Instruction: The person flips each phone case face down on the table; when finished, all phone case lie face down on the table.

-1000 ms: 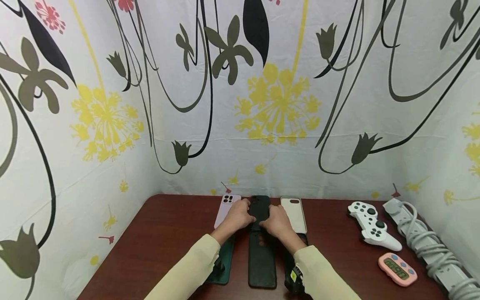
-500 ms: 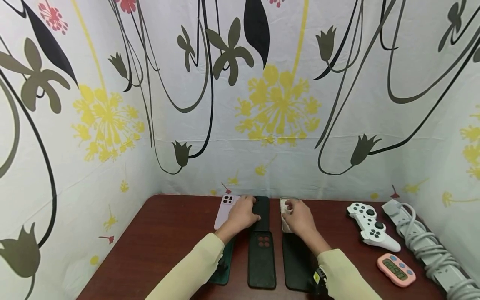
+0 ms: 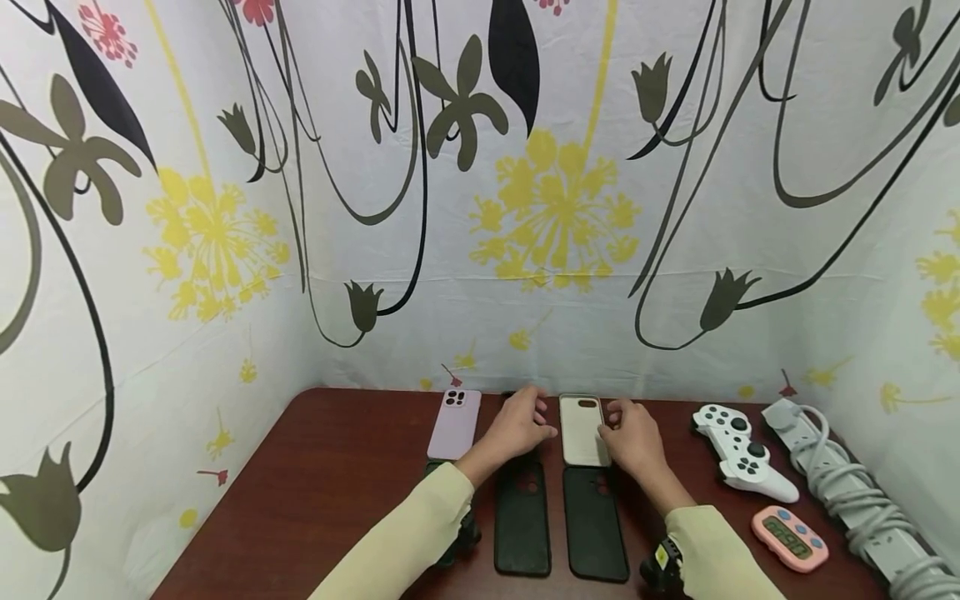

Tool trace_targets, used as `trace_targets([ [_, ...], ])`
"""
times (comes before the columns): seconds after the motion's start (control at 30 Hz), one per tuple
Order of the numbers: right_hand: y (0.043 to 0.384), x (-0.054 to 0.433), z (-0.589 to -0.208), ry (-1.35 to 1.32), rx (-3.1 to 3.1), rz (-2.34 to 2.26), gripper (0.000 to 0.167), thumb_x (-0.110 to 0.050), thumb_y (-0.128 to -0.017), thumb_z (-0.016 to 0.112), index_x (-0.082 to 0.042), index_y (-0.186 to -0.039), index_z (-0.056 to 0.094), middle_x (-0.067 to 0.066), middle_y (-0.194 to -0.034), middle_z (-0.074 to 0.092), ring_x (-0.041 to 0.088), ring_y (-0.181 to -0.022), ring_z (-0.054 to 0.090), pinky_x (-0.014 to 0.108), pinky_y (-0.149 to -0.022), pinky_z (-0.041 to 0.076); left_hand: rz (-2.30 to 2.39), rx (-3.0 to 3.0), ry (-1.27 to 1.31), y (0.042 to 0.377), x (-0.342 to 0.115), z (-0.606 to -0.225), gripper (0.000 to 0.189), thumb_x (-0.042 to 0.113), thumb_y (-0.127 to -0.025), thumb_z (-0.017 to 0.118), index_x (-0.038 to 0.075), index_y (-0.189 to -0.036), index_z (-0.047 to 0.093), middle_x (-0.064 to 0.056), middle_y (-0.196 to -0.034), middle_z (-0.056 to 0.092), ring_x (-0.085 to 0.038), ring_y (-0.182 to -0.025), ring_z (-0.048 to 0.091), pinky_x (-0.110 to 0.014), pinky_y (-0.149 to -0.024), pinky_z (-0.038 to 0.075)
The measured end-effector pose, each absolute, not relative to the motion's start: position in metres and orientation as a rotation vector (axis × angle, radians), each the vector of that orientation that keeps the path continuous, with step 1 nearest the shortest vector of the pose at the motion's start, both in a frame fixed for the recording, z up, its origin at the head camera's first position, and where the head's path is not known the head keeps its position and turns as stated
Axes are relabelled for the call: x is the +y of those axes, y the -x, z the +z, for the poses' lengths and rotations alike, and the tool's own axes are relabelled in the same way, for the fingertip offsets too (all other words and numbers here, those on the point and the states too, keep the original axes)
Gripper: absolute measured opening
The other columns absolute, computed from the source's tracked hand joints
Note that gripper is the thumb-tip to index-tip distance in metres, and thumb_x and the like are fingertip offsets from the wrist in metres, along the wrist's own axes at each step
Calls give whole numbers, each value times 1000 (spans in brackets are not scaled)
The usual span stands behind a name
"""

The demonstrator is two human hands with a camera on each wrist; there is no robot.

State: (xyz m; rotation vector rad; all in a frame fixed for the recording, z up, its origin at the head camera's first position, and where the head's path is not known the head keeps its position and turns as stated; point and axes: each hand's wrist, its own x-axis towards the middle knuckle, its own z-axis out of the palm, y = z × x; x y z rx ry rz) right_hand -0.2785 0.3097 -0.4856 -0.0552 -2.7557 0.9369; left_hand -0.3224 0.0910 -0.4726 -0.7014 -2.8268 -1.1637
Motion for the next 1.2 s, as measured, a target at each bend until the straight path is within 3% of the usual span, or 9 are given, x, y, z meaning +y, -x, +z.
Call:
trace_targets([
  [0.13,280,316,-488,44,-2765,995,45,-14,-95,74,11,-130,61,26,-111,69,33,-96,69,38,-73,55,-1220,-2854,663,323,101,-475,59,15,-87,87,5,-139,60,-10,-119,70,-11,-95,71,-22,-82,56],
  [0.37,279,328,-496,97,-2791,1219,53,-23,-100,71,10,-139,56,30,-125,66,38,-110,68,34,-77,60,-1338,-2957,575,312,110,-471,63,13,-90,85,5,-145,55,-10,-123,67,-9,-59,67,-22,-66,58],
  [0.53,279,335,-500,126,-2807,1316,56,-29,-102,70,8,-141,56,29,-129,65,34,-111,67,29,-75,56,-1336,-3011,519,313,116,-470,65,14,-89,86,3,-146,55,-10,-123,66,-11,-57,68,-22,-57,58],
  [0.73,280,336,-497,110,-2810,1331,53,-26,-99,73,8,-138,59,24,-123,67,23,-103,66,26,-74,53,-1204,-3084,460,318,125,-471,64,18,-88,88,3,-142,59,-17,-142,62,-13,-55,70,-24,-76,63],
  [0.93,282,335,-498,69,-2846,1301,57,-26,-97,77,7,-140,59,21,-120,69,21,-101,65,29,-77,52,-1035,-3143,440,322,132,-471,47,24,-85,91,5,-123,70,-13,-116,73,-14,-54,67,-27,-82,63],
  [1.07,284,335,-499,64,-2856,1275,56,-23,-96,77,6,-141,59,20,-118,70,22,-99,65,30,-75,51,-1045,-3144,409,326,135,-474,58,20,-83,92,3,-133,68,-16,-141,64,-15,-51,67,-27,-87,63],
  [1.2,285,334,-499,67,-2861,1272,50,-20,-96,76,5,-138,61,17,-115,69,22,-97,63,31,-74,50,-980,-3162,400,345,143,-499,51,18,-85,86,6,-131,69,-15,-150,56,-13,-48,64,-25,-76,61],
])
